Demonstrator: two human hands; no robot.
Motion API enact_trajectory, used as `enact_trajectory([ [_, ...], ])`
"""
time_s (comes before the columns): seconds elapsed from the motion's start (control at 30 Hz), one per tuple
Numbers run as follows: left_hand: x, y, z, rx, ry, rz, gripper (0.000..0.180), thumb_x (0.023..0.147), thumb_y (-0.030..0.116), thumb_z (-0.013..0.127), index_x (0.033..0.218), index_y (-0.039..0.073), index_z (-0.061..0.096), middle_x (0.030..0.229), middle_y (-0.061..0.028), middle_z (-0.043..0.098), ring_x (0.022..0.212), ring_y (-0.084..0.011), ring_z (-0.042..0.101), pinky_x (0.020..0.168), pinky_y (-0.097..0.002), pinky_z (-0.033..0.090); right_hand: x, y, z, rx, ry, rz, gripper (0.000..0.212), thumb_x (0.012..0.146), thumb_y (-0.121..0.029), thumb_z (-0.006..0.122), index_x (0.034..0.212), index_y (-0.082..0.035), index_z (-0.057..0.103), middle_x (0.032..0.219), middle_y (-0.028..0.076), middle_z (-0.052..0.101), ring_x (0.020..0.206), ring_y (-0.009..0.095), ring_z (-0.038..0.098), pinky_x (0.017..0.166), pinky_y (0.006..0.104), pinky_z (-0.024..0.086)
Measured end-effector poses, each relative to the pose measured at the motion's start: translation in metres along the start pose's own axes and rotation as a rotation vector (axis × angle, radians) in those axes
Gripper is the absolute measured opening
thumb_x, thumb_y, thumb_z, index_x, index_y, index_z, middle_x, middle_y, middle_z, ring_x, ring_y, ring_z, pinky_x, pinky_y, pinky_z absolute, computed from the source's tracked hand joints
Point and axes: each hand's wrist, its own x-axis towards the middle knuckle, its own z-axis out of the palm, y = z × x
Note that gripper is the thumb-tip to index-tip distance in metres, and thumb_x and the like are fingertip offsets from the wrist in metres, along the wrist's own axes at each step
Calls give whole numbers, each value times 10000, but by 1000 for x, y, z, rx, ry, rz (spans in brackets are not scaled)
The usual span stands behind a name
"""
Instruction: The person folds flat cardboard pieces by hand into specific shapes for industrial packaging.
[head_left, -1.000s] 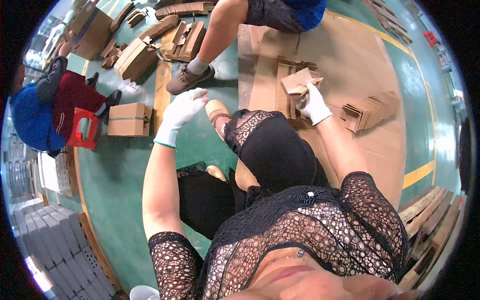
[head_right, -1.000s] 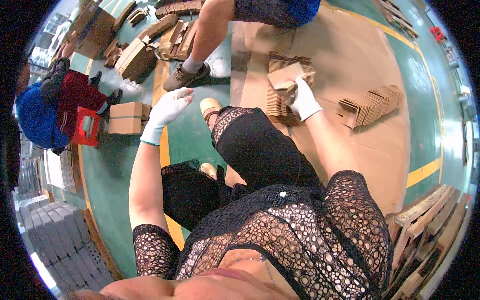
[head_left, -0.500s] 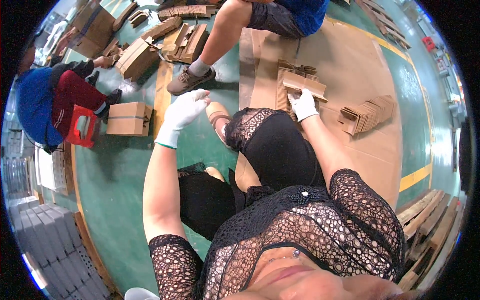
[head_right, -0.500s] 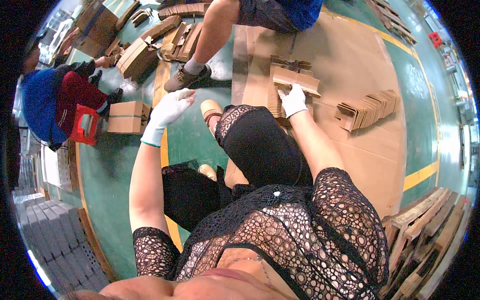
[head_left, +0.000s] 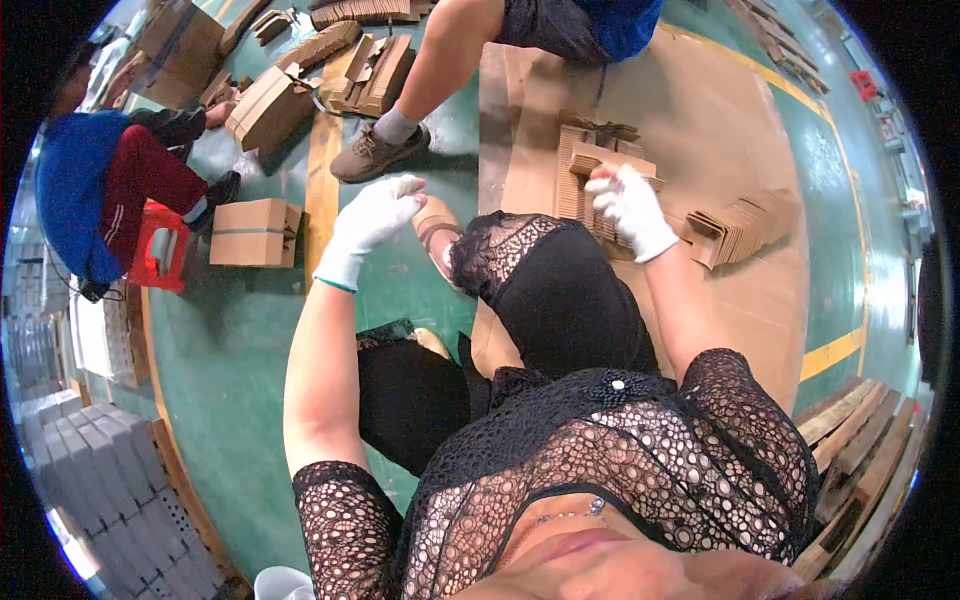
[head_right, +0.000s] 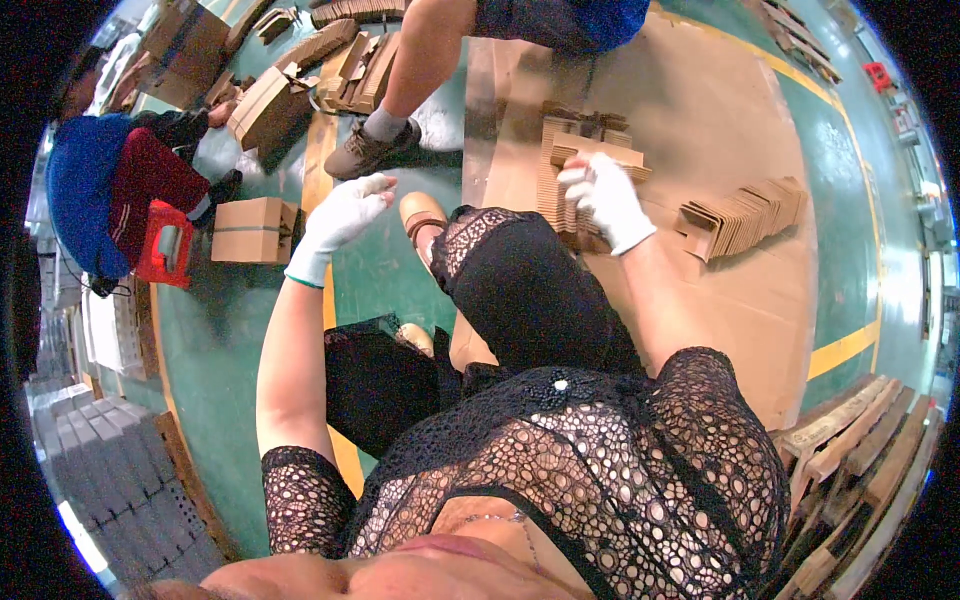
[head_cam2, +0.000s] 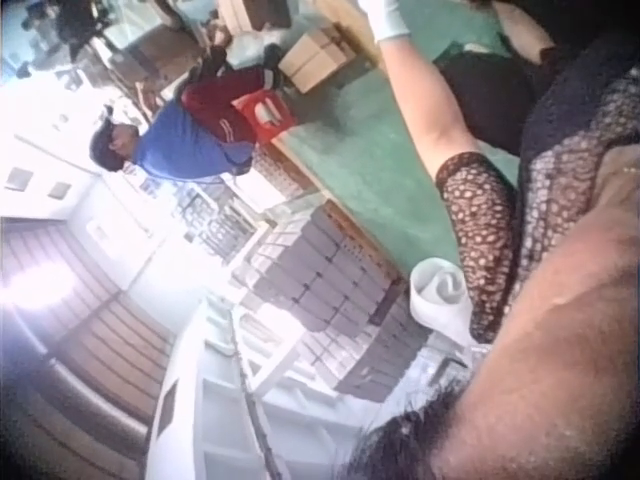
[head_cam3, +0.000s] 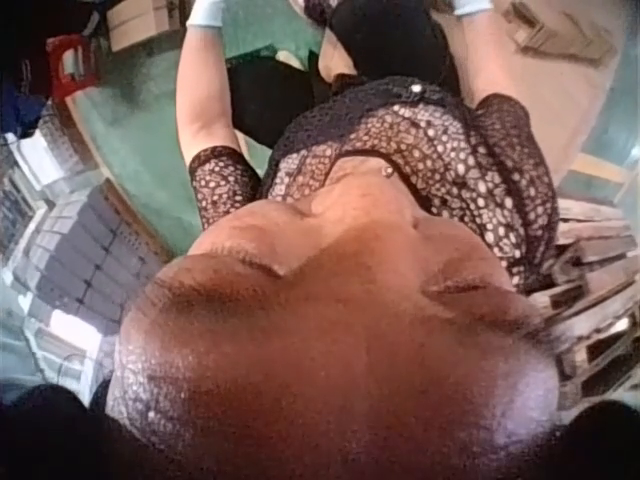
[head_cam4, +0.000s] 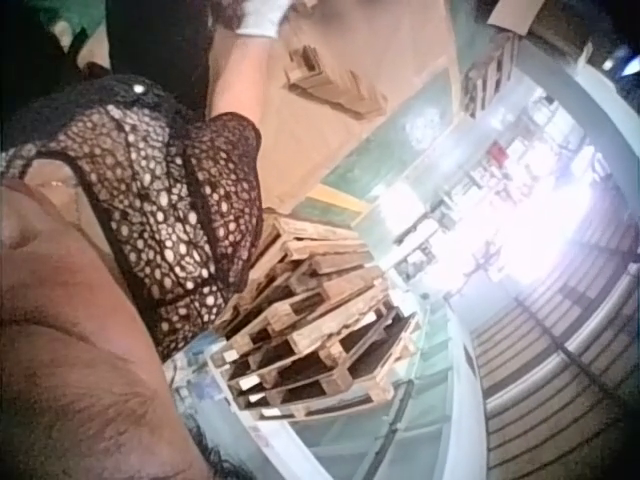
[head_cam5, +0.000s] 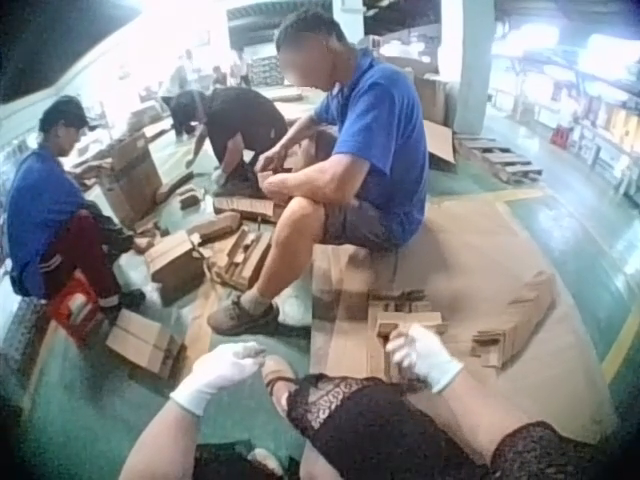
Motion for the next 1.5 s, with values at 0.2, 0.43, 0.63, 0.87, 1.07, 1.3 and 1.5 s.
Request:
enact_trajectory([
  [0.2, 3, 15, 2, 51, -42, -34, 458, 841, 263, 536, 1186, -37, 522, 1146, -150, 594, 1065, -204, 554, 920, -290, 401, 49, -73, -48, -1826, 271, -546, 325, 816, -282, 455, 1018, -72, 599, 952, 162, 628, 907, 352, 579, 863, 392, 448],
  [0.43, -21, 5, -3, 62, -19, -133, 452, 841, 257, 531, 1185, -36, 524, 1122, -144, 607, 1032, -192, 570, 889, -283, 414, 54, -58, -45, -2034, 122, -274, 383, 768, -336, 473, 1059, -126, 607, 1221, 177, 514, 1150, 353, 465, 930, 436, 414],
  [0.63, -29, -9, -6, 12, -19, -190, 446, 845, 248, 537, 1189, -35, 521, 1087, -131, 617, 992, -165, 571, 875, -276, 417, 42, -55, -20, -1979, 84, -494, 317, 713, -268, 541, 961, -77, 596, 1039, 179, 572, 1008, 340, 535, 850, 415, 444],
  [0.87, -24, -3, -7, -8, 16, -198, 445, 829, 282, 511, 1164, -10, 537, 1109, -184, 600, 1068, -268, 562, 895, -314, 414, 26, -34, -10, -1733, 174, -808, 252, 691, -93, 602, 937, -59, 556, 911, 180, 606, 854, 350, 574, 761, 422, 459],
  [1.07, -23, 8, -4, 15, 2, -216, 448, 833, 280, 503, 1169, -15, 534, 1136, -189, 588, 1084, -265, 555, 909, -314, 409, 21, -13, -25, -1879, 302, -1148, 483, 670, -91, 620, 1141, -31, 536, 1226, 184, 495, 1022, 334, 514, 875, 420, 414],
  [1.3, -18, 0, -5, 36, 41, -162, 430, 842, 244, 546, 1176, -26, 543, 1110, -130, 615, 1032, -160, 559, 896, -281, 413, 8, -11, -39, -1838, 224, -1437, 455, 651, -50, 606, 1103, -43, 555, 1200, 176, 515, 992, 327, 523, 858, 428, 419],
  [1.5, -11, 15, -4, -58, 36, -105, 430, 842, 252, 525, 1171, -25, 540, 1143, -167, 596, 1063, -216, 566, 916, -291, 407, -4, -18, -29, -1701, 254, -1172, 245, 684, -41, 598, 928, -56, 578, 994, 145, 609, 847, 307, 584, 738, 416, 461],
])
